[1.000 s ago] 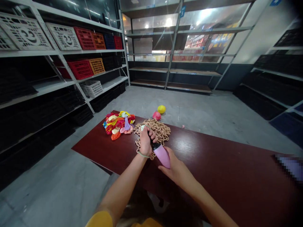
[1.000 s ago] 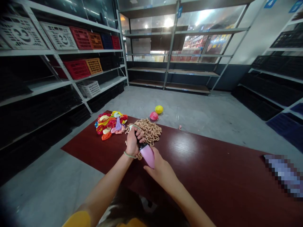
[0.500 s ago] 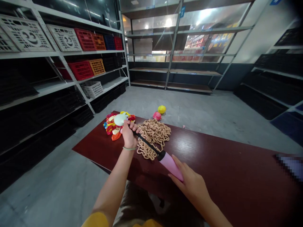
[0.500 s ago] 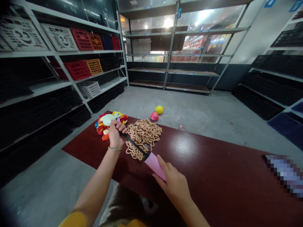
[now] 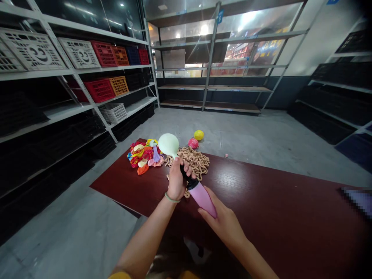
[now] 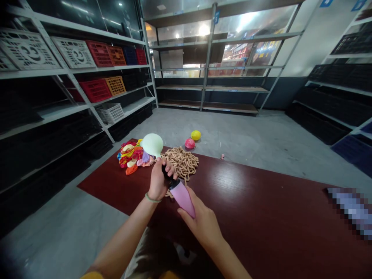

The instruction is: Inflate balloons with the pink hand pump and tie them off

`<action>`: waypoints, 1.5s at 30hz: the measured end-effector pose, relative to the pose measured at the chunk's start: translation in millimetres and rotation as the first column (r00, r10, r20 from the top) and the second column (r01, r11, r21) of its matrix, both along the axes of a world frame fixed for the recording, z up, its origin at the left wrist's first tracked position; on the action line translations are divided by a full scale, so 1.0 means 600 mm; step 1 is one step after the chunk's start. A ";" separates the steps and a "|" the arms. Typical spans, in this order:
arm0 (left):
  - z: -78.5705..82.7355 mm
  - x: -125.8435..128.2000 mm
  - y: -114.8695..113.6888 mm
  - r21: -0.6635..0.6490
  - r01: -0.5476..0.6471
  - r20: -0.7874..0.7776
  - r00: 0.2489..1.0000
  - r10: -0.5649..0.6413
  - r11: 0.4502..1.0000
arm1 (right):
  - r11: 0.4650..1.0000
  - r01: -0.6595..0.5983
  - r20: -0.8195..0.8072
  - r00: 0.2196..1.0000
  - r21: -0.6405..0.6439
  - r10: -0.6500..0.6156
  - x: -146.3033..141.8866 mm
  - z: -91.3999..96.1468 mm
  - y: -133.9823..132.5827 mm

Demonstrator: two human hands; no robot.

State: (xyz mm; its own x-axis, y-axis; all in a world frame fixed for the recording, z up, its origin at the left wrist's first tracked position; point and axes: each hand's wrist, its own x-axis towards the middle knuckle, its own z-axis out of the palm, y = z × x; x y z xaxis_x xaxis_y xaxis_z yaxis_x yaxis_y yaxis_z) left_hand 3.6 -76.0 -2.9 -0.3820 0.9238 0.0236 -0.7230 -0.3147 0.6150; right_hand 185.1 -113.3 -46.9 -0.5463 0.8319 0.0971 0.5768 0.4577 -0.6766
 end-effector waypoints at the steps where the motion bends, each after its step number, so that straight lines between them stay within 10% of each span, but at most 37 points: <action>1: 0.001 -0.001 0.002 -0.010 -0.002 0.014 1.000 0.002 1.000 | 1.000 0.001 0.008 1.000 -0.014 -0.001 0.003 -0.001 -0.002; 12: 0.036 -0.108 0.031 -0.019 -0.188 0.028 0.982 0.188 0.982 | 0.993 -0.071 0.138 0.989 0.094 0.057 0.076 -0.014 -0.014; 24: -0.053 -0.005 0.034 -0.159 -0.125 -0.030 0.992 0.122 0.979 | 1.000 0.005 0.159 0.987 0.008 -0.006 -0.008 -0.009 0.040; 35: -0.017 -0.124 0.076 -0.077 -0.210 -0.001 0.978 0.211 0.975 | 0.952 -0.123 0.156 0.984 0.282 0.081 0.099 -0.045 0.038; 45: -0.058 -0.003 0.053 -0.117 -0.149 -0.042 0.989 0.145 0.982 | 0.988 0.002 0.208 0.978 0.154 -0.035 0.029 -0.025 0.045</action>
State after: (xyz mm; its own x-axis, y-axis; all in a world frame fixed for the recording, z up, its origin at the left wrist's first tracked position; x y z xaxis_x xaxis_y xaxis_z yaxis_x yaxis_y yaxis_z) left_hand 1.7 -44.5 -38.0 -0.5149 0.8545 -0.0685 -0.6526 -0.3389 0.6776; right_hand 202.4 -86.3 -61.9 -0.5527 0.8263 0.1084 0.7074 0.5339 -0.4631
